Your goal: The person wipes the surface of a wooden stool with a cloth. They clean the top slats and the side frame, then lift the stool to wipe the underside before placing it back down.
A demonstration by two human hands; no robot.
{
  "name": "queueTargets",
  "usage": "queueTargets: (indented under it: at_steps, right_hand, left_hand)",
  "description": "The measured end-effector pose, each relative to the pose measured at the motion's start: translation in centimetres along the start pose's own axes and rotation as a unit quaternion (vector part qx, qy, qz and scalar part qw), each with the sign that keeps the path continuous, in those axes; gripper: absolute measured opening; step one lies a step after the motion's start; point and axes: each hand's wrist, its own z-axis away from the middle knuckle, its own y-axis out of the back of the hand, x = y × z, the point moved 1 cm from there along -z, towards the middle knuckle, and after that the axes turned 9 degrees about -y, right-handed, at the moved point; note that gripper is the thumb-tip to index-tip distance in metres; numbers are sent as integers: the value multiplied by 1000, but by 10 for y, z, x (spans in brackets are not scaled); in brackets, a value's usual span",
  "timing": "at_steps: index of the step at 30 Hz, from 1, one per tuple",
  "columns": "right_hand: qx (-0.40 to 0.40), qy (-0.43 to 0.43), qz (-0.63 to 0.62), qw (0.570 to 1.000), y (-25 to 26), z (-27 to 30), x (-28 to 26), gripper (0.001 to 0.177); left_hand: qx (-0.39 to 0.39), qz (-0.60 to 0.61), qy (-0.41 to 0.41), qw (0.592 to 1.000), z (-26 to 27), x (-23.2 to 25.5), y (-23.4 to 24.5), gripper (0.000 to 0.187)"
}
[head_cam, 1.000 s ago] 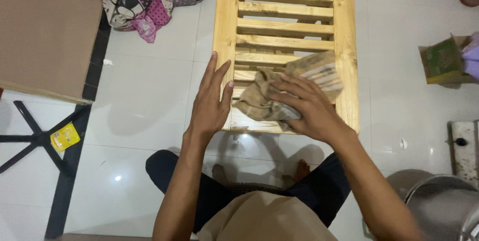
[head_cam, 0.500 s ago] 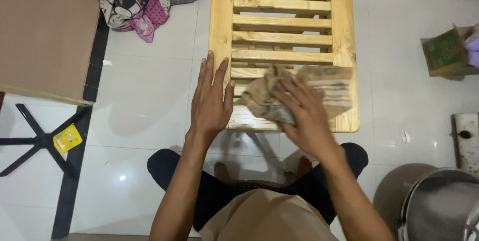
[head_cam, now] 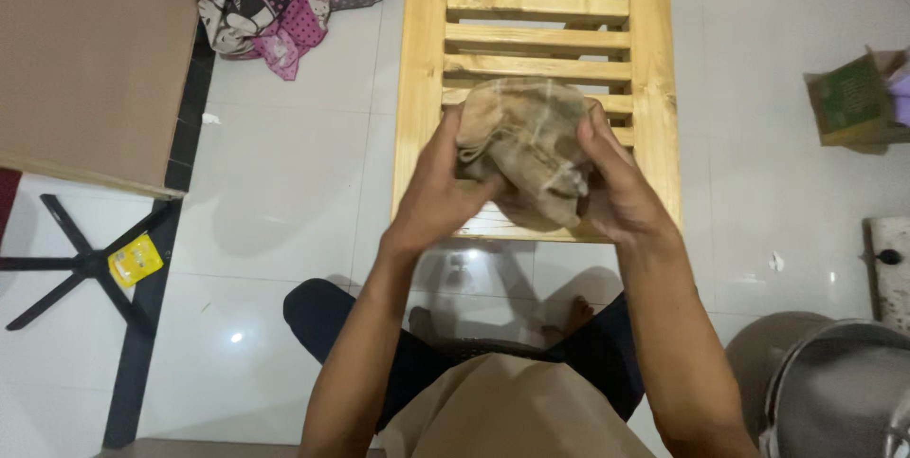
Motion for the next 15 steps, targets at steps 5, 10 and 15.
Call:
queueTargets:
  at_steps: [5,10,15]
  right_hand:
    - [38,49,289,955,27,18,-26,49]
    - [216,103,477,846,29,27,-47,31]
    - [270,410,601,631,14,27,-53,49]
  left_hand:
    - [5,129,96,987,-18,3,17,50]
    - [-59,162,149,974,-36,21,30,55]
    - [6,72,55,996,-43,5,28,27]
